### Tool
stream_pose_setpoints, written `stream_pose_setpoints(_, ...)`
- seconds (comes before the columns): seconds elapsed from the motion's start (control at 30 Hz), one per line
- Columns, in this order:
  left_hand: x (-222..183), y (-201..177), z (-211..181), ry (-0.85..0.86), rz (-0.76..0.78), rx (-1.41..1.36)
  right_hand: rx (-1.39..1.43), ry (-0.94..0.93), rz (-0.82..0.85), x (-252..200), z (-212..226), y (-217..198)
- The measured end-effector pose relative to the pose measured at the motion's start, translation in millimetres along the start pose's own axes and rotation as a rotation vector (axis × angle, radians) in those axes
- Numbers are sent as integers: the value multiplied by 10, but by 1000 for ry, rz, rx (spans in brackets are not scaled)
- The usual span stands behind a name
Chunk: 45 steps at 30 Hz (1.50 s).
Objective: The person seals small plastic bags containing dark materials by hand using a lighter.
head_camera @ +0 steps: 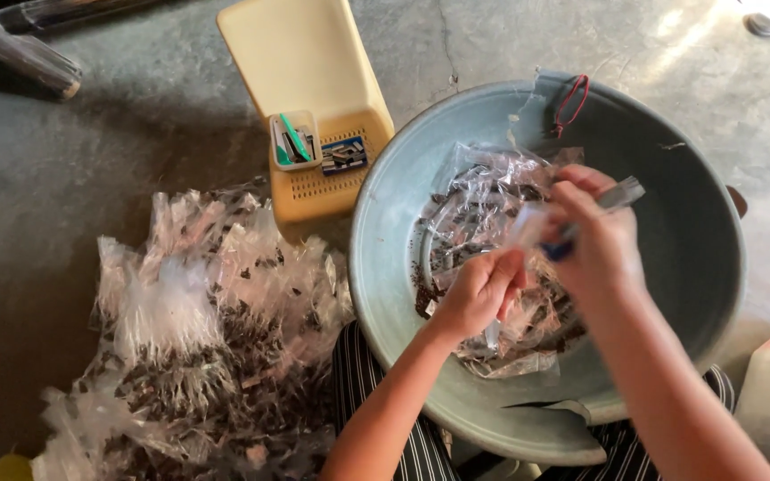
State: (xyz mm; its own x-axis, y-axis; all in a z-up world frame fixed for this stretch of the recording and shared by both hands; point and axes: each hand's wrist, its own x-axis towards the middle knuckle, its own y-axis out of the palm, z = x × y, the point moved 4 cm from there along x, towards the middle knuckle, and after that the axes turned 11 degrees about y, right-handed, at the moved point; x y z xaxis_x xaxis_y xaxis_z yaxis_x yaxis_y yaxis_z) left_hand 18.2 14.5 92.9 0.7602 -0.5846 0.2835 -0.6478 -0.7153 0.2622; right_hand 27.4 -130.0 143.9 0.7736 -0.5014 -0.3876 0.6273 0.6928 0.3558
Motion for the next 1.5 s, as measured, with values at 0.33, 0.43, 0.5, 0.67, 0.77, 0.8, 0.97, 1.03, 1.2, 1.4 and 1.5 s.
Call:
stream_pose_setpoints(0.33,-58,-230,70,-20,12,385,-74,130,94,157,-477,62)
stream_pose_setpoints(0.43,-113,-134,123,-50,72,328,-306,-108,-52,538,-669,-148)
stream_pose_setpoints(0.5,-184,-120,131,-157,119,185,-374,-180,-63,643,-675,-111)
stream_pose_setpoints(0.67,-686,-818,-200,-249,72,333,-195,-126,-197,870,-410,-580)
stream_pose_setpoints(0.77,-1024,-1978,-539,-293,-325,318,-148,-90,-231,1137,-376,-1191)
stream_pose_setpoints(0.8,-1220,-2499,-643,-365,-652,274,-221,-87,-216,1169,-352,-1374)
stream_pose_setpoints(0.97,-2720,-4733,-744,-707,-926,1707,-974,-73,-142,1401,-1037,-2256)
stream_pose_setpoints(1.03,-2907,-4798,-681,-986,-757,1935,-1176,14,-174,1430,-1425,-2458)
stream_pose_setpoints(1.2,-3409,-5002,-175,-1418,-769,1621,-1579,-422,159,1092,-1834,-1830)
stream_pose_setpoints(1.4,-1634,-3479,-696,-211,-856,1470,-1596,-661,421,1059,-2465,-1105)
stream_pose_setpoints(1.5,-1046,-2896,136,79,-1045,-294,-1978,-701,-15,1284,-3009,-1368)
